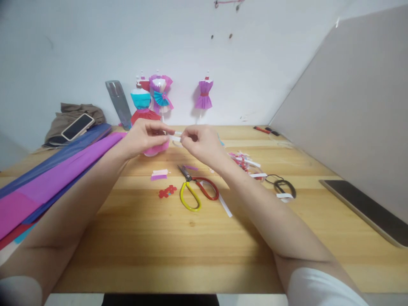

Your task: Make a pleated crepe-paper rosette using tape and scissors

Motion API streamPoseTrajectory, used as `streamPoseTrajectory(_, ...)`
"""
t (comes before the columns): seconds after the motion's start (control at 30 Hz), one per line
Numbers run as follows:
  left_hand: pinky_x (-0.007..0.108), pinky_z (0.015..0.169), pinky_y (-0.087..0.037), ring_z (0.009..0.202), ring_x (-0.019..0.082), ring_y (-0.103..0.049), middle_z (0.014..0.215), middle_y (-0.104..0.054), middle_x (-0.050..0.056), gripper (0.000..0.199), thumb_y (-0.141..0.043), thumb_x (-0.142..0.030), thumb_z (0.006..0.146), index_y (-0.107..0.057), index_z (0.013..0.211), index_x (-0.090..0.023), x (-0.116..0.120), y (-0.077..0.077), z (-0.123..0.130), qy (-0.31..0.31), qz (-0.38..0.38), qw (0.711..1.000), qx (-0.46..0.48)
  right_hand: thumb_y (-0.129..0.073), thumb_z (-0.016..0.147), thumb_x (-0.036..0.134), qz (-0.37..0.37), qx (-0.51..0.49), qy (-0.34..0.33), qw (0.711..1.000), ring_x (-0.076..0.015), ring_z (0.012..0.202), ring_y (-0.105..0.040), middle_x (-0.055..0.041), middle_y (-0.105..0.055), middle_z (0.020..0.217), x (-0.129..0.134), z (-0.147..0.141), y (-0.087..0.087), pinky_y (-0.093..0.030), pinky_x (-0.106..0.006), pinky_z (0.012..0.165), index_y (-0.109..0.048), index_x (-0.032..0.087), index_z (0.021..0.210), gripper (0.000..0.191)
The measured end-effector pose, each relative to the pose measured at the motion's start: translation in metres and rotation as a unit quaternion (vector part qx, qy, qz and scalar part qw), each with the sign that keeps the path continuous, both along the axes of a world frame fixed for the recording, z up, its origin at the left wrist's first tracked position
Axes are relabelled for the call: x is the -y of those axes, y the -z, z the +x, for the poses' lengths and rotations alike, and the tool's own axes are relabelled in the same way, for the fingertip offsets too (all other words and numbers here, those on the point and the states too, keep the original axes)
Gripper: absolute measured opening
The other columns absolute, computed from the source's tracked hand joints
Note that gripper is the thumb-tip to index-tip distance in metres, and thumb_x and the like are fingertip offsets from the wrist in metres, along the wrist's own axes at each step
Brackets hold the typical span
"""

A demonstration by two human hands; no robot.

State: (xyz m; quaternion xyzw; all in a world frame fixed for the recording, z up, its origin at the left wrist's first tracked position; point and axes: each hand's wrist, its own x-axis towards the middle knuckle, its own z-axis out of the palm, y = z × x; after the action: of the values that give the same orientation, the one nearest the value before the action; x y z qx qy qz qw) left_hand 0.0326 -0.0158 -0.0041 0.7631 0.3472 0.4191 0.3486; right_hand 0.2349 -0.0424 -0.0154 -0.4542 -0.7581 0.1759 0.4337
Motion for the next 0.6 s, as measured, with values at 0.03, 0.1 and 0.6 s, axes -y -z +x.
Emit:
streamPoseTrajectory(0.03, 0.026, 0.072, -0.055, 0.077, 0.016, -0.069, 0.088, -0.078, 0.006, 0.015, -0.076, -0.019, 0.075, -0.082, 0.089, -0.015, -0.001, 0.002, 0.002, -0.01, 0.045, 0.999, 0.007, -0.058, 0.078, 0.028, 0.003, -0.006, 0.007, 1.0, -0.0149, 0.055, -0.039, 0.0012, -0.045, 0.053, 0.0, -0.001, 0.0, -0.028, -0.031, 0.054, -0.055, 0.024, 0.06, 0.019)
streamPoseTrajectory(0.1, 0.031, 0.086, -0.058, 0.094, 0.02, -0.073, 0.108, -0.08, 0.009, 0.014, -0.076, -0.02, 0.078, -0.083, 0.089, -0.017, -0.003, 0.007, 0.005, -0.02, 0.135, 0.99, 0.012, -0.059, 0.08, 0.029, 0.003, -0.019, 0.018, 1.0, -0.015, 0.055, -0.041, 0.001, -0.045, 0.054, 0.001, -0.003, 0.001, -0.029, -0.031, 0.054, -0.055, 0.024, 0.06, 0.021)
streamPoseTrajectory(0.6, 0.041, 0.11, -0.051, 0.127, 0.028, -0.065, 0.127, -0.076, 0.009, 0.01, -0.068, -0.032, 0.093, -0.075, 0.093, -0.024, 0.005, 0.029, 0.015, -0.118, 0.215, 0.969, 0.011, -0.071, 0.079, 0.035, -0.126, -0.228, -0.031, 0.965, -0.0164, 0.056, -0.063, -0.0023, -0.066, 0.062, 0.006, -0.02, 0.006, -0.056, -0.031, 0.057, -0.066, 0.023, 0.067, 0.018)
